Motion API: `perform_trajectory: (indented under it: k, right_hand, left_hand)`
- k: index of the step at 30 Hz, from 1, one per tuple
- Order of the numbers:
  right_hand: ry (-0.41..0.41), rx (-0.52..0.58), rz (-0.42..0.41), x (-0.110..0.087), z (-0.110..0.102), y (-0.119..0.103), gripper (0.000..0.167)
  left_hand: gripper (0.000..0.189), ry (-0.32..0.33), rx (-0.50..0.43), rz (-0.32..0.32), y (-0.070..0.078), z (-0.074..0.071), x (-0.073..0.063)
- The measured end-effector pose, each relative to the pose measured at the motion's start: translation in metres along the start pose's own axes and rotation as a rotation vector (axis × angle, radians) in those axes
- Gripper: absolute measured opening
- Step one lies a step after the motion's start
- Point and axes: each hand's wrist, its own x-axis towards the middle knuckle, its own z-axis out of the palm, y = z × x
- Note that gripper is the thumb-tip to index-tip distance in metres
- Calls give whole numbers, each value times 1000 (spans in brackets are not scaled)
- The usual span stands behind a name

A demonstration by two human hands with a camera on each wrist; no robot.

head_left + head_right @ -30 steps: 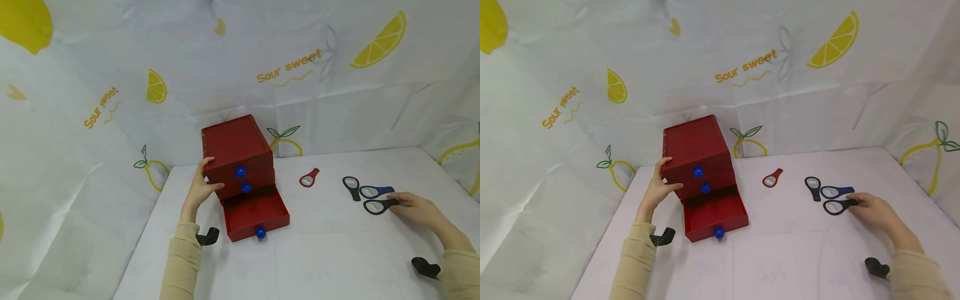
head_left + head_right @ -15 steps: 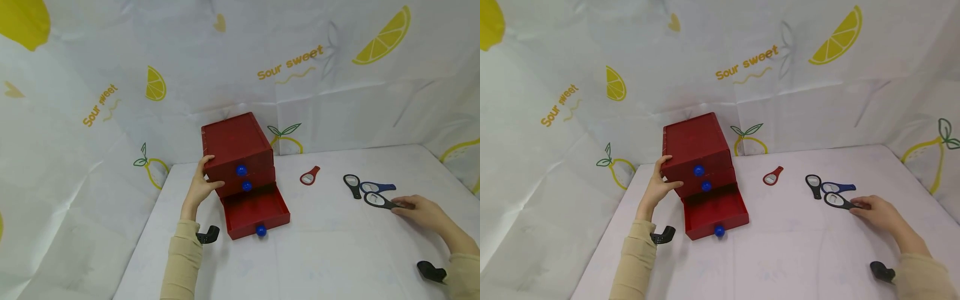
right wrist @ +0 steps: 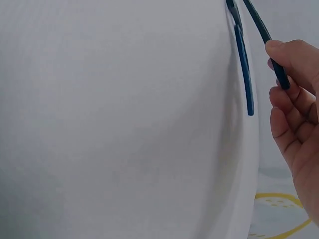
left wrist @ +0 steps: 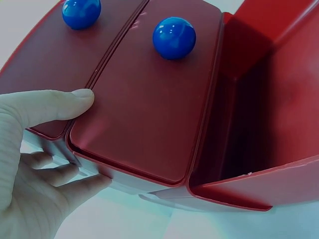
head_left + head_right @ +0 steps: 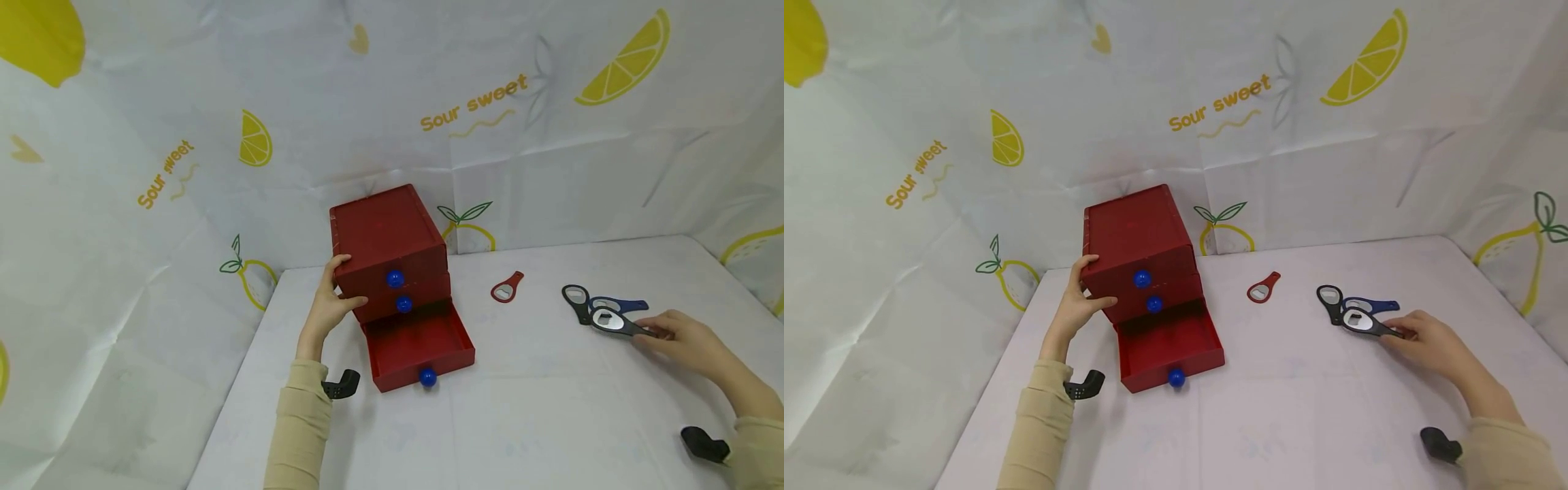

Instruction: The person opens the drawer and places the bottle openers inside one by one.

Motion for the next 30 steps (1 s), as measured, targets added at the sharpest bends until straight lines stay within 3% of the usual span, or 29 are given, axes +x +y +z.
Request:
perform_trajectory:
  k: [7, 15, 30]
  right_hand:
    - [50, 18, -69, 8, -8, -28, 27]
    - [165, 52, -236, 20, -5, -69, 22]
    - [127, 257, -502, 52, 20, -149, 26]
  left_hand:
    - [79, -19, -17, -12, 19, -1, -7]
    - [79, -23, -25, -3, 19, 1, -7]
    - [79, -20, -30, 4, 16, 0, -8]
